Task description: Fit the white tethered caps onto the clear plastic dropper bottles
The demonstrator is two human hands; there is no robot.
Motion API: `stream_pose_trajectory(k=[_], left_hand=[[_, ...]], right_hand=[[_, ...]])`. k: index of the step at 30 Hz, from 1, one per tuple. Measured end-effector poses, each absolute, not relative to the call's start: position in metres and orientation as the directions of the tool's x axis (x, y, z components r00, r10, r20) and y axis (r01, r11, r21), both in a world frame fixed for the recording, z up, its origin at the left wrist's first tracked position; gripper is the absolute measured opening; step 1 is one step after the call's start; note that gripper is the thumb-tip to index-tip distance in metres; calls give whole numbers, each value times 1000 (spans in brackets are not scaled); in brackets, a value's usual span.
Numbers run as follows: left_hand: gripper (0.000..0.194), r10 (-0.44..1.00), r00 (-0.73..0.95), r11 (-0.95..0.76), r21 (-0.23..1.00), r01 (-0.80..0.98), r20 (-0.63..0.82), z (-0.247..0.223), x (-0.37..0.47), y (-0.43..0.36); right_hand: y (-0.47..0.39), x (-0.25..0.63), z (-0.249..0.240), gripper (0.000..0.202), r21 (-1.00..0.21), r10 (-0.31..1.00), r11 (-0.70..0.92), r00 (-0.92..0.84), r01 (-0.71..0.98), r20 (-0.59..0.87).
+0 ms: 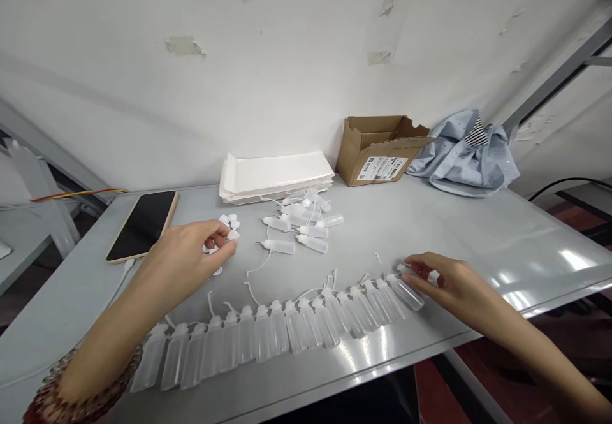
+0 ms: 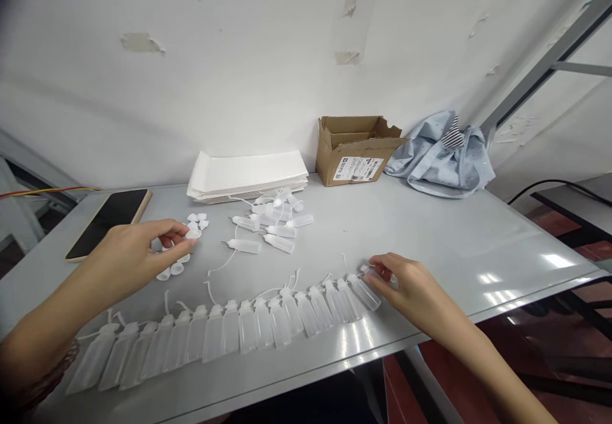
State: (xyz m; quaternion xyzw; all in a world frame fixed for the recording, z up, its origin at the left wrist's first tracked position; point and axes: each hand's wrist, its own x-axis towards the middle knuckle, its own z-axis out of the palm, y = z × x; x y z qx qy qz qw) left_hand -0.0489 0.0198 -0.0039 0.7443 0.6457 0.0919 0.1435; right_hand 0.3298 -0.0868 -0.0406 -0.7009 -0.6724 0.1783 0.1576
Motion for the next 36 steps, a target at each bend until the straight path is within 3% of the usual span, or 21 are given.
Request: stream_pose_trajectory(k=[5, 11, 17, 20, 25, 29, 36], left_hand=[[31, 989, 144, -128, 346, 929, -23, -3, -49, 17], [26, 988, 150, -152, 369, 917, 35, -1, -47, 17], [24, 937, 347, -290, 649, 703, 43, 14, -23, -4], [15, 844, 536, -339, 760, 555, -15, 26, -2, -16], [11, 839, 535, -220, 834, 507, -104, 33, 18, -18], [15, 843, 511, -122, 866, 486, -168, 26, 15, -16], [12, 842, 500, -46, 895, 444, -204, 21, 7, -17]], right_hand=[[-88, 326, -44, 41, -482, 997, -42, 65, 875, 32], [-89, 321, -42, 31, -421, 949, 138, 2, 897, 315], [-64, 287, -25, 31, -294, 814, 394, -182, 870, 552], [-42, 262, -19, 31, -291, 754, 580, -367, 761, 545], [-17, 231, -27, 37, -177, 528, 826, -624, 535, 576], [-13, 224, -36, 36, -184, 459, 874, -637, 450, 619], [-22, 223, -40, 39, -314, 493, 870, -641, 380, 588]])
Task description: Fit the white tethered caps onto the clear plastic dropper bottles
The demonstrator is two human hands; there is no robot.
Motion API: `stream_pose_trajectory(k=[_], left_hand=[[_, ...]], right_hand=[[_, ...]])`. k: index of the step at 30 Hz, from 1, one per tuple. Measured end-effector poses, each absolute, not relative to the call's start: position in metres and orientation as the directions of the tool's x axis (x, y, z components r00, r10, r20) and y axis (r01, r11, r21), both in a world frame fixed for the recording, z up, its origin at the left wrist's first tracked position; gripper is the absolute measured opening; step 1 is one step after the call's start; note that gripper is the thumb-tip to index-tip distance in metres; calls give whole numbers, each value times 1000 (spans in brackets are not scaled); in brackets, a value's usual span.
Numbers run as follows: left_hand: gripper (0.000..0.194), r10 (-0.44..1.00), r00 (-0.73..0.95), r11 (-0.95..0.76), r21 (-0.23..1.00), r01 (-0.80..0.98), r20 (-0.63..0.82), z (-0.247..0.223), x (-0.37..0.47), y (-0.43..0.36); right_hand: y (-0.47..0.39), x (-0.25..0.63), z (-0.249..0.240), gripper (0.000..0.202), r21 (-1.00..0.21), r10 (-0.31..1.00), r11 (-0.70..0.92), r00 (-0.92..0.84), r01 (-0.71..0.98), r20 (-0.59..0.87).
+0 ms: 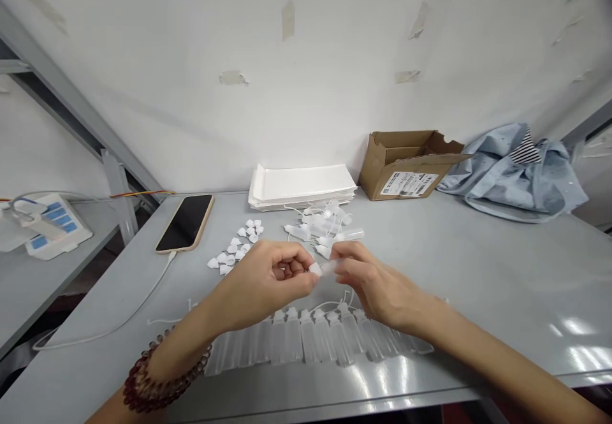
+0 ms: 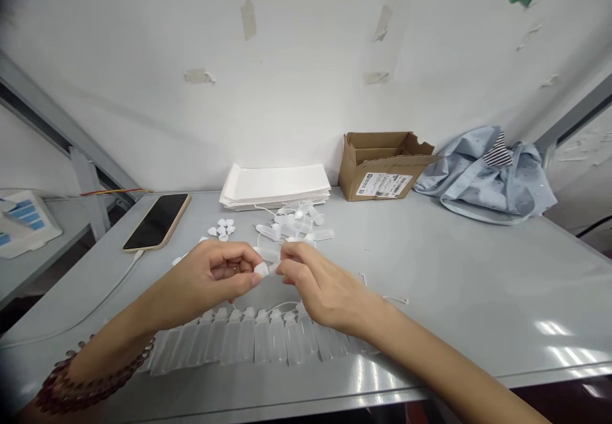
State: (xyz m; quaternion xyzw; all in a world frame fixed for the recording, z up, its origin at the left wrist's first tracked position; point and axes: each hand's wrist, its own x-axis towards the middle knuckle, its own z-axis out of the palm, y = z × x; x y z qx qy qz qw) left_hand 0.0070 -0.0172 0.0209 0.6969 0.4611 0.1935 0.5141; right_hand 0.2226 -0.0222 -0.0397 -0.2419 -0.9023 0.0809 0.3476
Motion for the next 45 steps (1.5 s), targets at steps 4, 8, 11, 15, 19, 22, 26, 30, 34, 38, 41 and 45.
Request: stream_pose_trajectory(k=[4, 8, 11, 15, 19, 22, 26, 30, 34, 38, 41, 45], left_hand=[[8, 827, 515, -50, 884, 465, -224, 21, 5, -17], [8, 814, 537, -74, 878, 472, -221, 19, 4, -17], [12, 799, 567, -124, 867, 482, -201, 16, 5, -18], [10, 772, 635, -428, 769, 474, 38, 9, 5, -19], [16, 653, 695, -703, 583, 408, 301, 3, 2, -21], [17, 656, 695, -669, 653, 356, 294, 6, 2, -21], [9, 799, 592, -363, 872, 328, 110, 10, 9, -20], [7, 841, 522, -319, 910, 265, 143, 8, 12, -21], [18, 753, 568, -527, 822, 218, 332, 5, 9, -23], [19, 848, 481, -443, 799, 408, 224, 5, 9, -25], [21, 809, 557, -493, 733, 469, 188, 5, 9, -23], [13, 716, 647, -594, 715, 368, 262, 4, 8, -21]], right_hand=[[-28, 220, -41, 35, -336, 517, 856, -654, 394, 552], [-30, 218, -42, 33, -403, 539, 840, -654, 364, 531], [-31, 217, -43, 34, -484, 559, 814, -661, 322, 501], [-34, 216, -36, 26, -680, 695, 663, -594, 312, 405], [-37, 217, -18, 10, -909, 825, 340, -541, 242, 165], [-39, 216, -9, 8, -977, 826, 169, -560, 132, 67], [-42, 215, -9, 4, -991, 827, 107, -560, 75, 47], [-41, 213, -13, 7, -1000, 822, -14, -569, -10, -6], [-39, 212, -14, 15, -989, 810, -127, -584, -79, -58], [-42, 211, -11, 19, -992, 821, -105, -569, -66, -49], [-42, 212, -10, 21, -995, 821, -92, -569, -44, -50], [-40, 214, -13, 17, -998, 820, -55, -570, -4, -43]])
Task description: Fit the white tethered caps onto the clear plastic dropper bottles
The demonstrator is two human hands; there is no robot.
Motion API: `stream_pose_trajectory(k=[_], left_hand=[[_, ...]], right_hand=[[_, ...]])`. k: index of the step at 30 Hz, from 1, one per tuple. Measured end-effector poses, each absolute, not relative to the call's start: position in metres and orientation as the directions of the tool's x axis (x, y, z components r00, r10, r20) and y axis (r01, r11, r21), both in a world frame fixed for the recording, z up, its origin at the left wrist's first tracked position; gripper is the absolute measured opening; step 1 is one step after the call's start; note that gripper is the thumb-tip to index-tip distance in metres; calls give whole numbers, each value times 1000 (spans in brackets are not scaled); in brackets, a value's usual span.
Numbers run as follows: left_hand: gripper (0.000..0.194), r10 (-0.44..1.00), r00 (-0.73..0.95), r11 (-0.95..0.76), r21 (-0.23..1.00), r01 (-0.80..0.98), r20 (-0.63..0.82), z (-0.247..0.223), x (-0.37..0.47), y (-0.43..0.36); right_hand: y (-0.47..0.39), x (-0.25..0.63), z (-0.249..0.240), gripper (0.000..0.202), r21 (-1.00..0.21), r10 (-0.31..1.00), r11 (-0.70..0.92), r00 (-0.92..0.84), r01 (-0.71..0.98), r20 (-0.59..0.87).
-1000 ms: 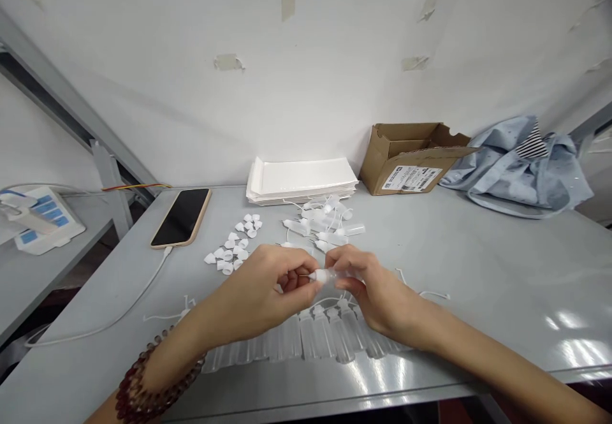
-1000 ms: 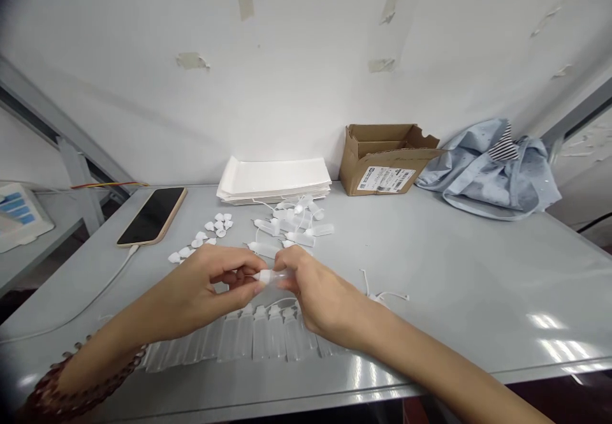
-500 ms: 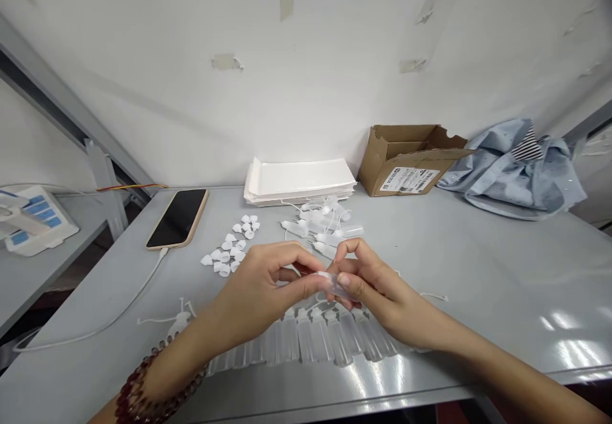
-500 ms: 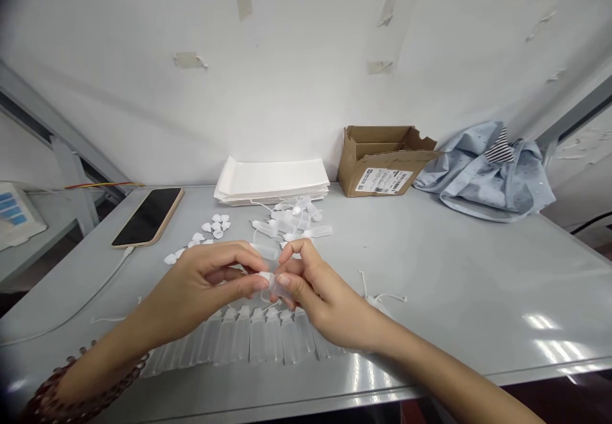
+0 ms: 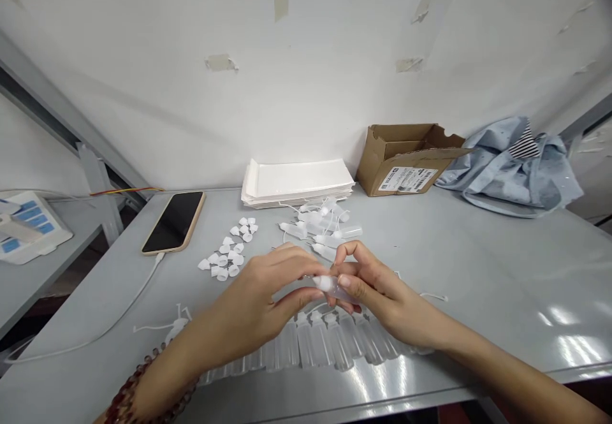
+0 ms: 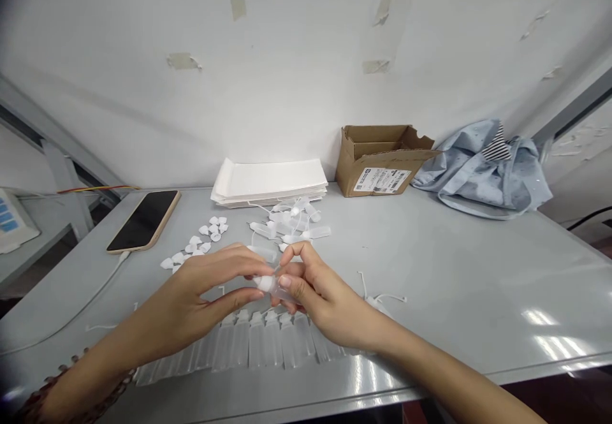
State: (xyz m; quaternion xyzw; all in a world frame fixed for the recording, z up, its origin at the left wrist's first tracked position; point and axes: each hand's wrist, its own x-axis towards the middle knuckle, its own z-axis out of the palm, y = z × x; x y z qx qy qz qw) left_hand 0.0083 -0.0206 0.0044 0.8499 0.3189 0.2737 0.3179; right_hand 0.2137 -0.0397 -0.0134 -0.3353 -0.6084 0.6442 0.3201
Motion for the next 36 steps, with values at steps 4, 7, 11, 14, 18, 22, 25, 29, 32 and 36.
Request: stream_pose_trajectory(k=[4, 7, 11, 14, 18, 22, 25, 29, 32, 36], left_hand=[[19, 814, 545, -507, 702, 500, 199, 2, 12, -23], [31, 815, 562, -500, 666, 553, 145, -2, 15, -25], [20, 713, 648, -650, 598, 468, 268, -8, 13, -25], [14, 595, 691, -776, 520, 358, 412, -11, 12, -26], [11, 666, 637, -707, 601, 373, 389, -8, 13, -28], [34, 797, 588, -505, 686, 524, 138, -4, 16, -27], [41, 815, 580, -407, 723, 559, 10, -1, 17, -24], [39, 799, 598, -340, 768, 543, -69, 1, 18, -24], [35, 781, 623, -372, 777, 509, -35, 1, 19, -25], [30, 775, 632, -411, 755, 511, -6, 0, 17, -22]], right_hand=[[-42, 213, -21, 5, -977, 850, 164, -522, 136, 70], [-45, 212, -24, 3, -938, 840, 261, -533, 230, 103], [-40, 215, -21, 11, -997, 801, 20, -598, 77, -30], [-32, 220, -19, 22, -957, 674, -273, -729, -98, -117], [-30, 222, -17, 21, -938, 640, -320, -761, -134, -110], [-40, 220, -26, 13, -975, 811, 166, -583, 149, 49], [-43, 220, -40, 8, -828, 810, 415, -567, 376, 149], [-43, 222, -41, 16, -803, 786, 455, -598, 385, 158], [-43, 222, -27, 21, -872, 793, 365, -600, 327, 106], [-39, 222, -17, 17, -925, 805, 208, -593, 319, -23]])
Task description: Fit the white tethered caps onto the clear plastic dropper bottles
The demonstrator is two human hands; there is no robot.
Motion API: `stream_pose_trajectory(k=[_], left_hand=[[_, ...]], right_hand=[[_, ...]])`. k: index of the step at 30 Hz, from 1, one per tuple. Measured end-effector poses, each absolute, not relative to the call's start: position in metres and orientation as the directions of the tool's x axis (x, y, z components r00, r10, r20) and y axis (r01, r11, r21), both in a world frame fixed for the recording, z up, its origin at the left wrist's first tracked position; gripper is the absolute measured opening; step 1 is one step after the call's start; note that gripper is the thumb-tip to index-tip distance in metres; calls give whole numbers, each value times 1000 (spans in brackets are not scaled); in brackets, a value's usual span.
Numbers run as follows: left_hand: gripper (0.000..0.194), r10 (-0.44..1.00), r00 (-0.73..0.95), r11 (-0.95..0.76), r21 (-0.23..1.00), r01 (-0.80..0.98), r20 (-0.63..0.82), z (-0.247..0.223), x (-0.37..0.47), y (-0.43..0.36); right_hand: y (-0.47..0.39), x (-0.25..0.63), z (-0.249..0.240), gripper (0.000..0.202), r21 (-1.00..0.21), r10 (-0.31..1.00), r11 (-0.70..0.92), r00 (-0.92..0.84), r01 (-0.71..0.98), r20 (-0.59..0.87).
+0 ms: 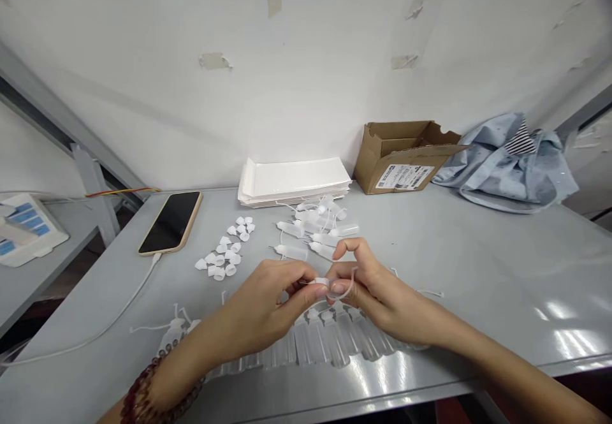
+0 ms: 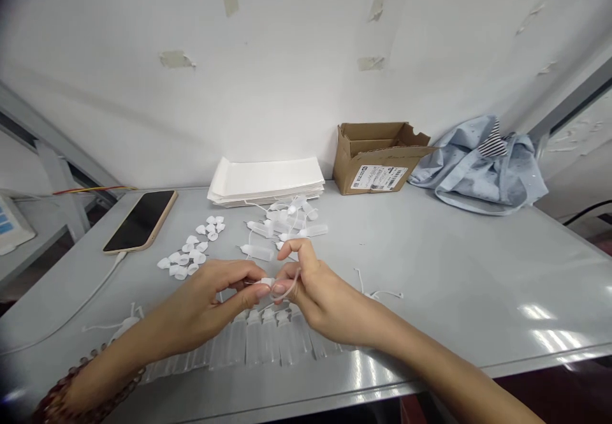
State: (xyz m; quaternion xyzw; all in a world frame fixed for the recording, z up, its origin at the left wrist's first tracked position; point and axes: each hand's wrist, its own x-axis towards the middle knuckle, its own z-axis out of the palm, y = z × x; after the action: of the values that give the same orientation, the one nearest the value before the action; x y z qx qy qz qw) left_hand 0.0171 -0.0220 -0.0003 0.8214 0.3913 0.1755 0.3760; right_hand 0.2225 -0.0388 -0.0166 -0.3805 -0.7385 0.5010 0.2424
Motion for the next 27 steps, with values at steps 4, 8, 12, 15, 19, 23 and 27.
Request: stream_pose_trajectory(k=[4, 8, 12, 15, 19, 23, 27], left_hand=[[19, 835, 550, -378, 738, 558, 12, 1, 7, -10], [23, 924, 379, -225, 730, 645, -50, -2, -2, 4], [42, 973, 216, -80, 765, 639, -79, -10, -9, 15], [52, 993, 110, -55, 682, 729, -37, -11, -21, 22], [32, 994, 107, -90, 338, 937, -30, -5, -41, 32], [25, 990, 130, -116, 239, 964, -45, -8, -50, 40], [30, 987, 154, -146, 164, 976, -38, -19, -49, 46]], right_hand=[[-28, 232, -17, 33, -866, 870, 250, -493, 433, 4], [-16, 254, -9, 21, -686, 944, 289, -317, 668, 89], [-13, 279, 4, 23, -536, 956, 164, -268, 828, -120], [-15, 293, 8, 31, -438, 924, 122, -263, 891, -278], [-17, 308, 4, 30, -370, 875, 87, -248, 925, -415], [-18, 321, 0, 26, -351, 849, 103, -266, 931, -456], [-18, 329, 0, 22, -337, 842, 108, -266, 935, -469]])
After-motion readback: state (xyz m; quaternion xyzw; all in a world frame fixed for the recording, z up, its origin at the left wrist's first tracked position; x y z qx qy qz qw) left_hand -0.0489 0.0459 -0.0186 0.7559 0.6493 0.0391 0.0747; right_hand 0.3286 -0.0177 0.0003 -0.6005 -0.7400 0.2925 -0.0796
